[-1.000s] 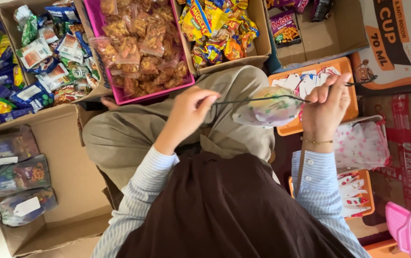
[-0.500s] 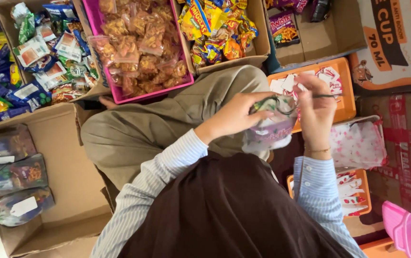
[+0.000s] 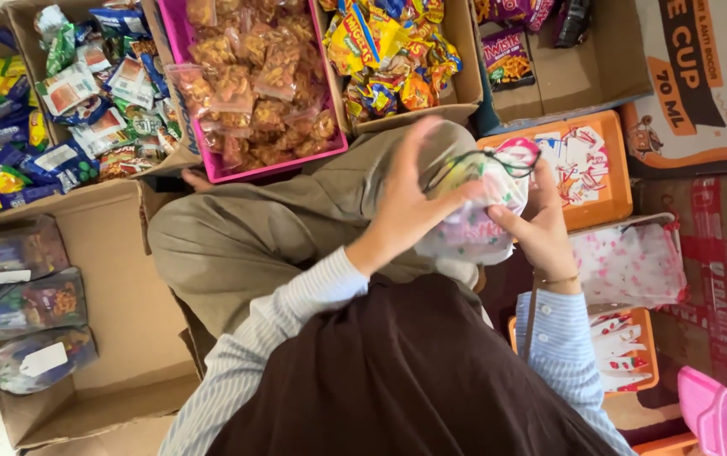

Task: Packing various snack items into small plastic gift bags and securing them with rubber bands while sitting on the floor.

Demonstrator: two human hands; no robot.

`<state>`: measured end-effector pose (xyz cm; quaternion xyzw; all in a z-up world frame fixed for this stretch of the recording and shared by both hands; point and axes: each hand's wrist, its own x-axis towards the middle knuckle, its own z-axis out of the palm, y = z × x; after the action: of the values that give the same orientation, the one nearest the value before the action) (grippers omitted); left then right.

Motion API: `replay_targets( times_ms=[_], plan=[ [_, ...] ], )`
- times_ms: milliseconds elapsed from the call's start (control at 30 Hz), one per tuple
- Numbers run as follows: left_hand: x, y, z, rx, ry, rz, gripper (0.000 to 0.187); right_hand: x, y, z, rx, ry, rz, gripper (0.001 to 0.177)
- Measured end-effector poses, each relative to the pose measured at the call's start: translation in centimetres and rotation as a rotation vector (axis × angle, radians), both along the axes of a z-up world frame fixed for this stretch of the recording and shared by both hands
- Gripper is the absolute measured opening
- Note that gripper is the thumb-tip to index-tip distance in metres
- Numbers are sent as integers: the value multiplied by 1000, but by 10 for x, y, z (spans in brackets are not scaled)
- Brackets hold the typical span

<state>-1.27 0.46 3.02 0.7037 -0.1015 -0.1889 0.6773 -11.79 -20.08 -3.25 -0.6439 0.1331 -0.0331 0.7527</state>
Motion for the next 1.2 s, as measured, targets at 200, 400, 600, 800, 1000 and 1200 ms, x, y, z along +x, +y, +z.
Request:
replay_targets(
  times_ms=[200,400,600,800,1000,1200],
  plan=[
    [-27,10,52,-189,260,-185,138,24,60,15,-782,-394,-338,111],
    [-9,14,38,-289,469,162,106,50,115,16,-1138,-736,-410,81],
    [14,78,31,-258,582,155,67,48,133,-11,-1095,-806,-208,86],
    [8,115,-30,-162,485,208,41,58,156,-1,-976,-805,-56,90],
    [1,155,-16,135,116,186,37,73,162,28,-842,-525,208,120],
    [-11,201,50,388,-41,229,29,79,157,4,-360,-155,582,129]
  ],
)
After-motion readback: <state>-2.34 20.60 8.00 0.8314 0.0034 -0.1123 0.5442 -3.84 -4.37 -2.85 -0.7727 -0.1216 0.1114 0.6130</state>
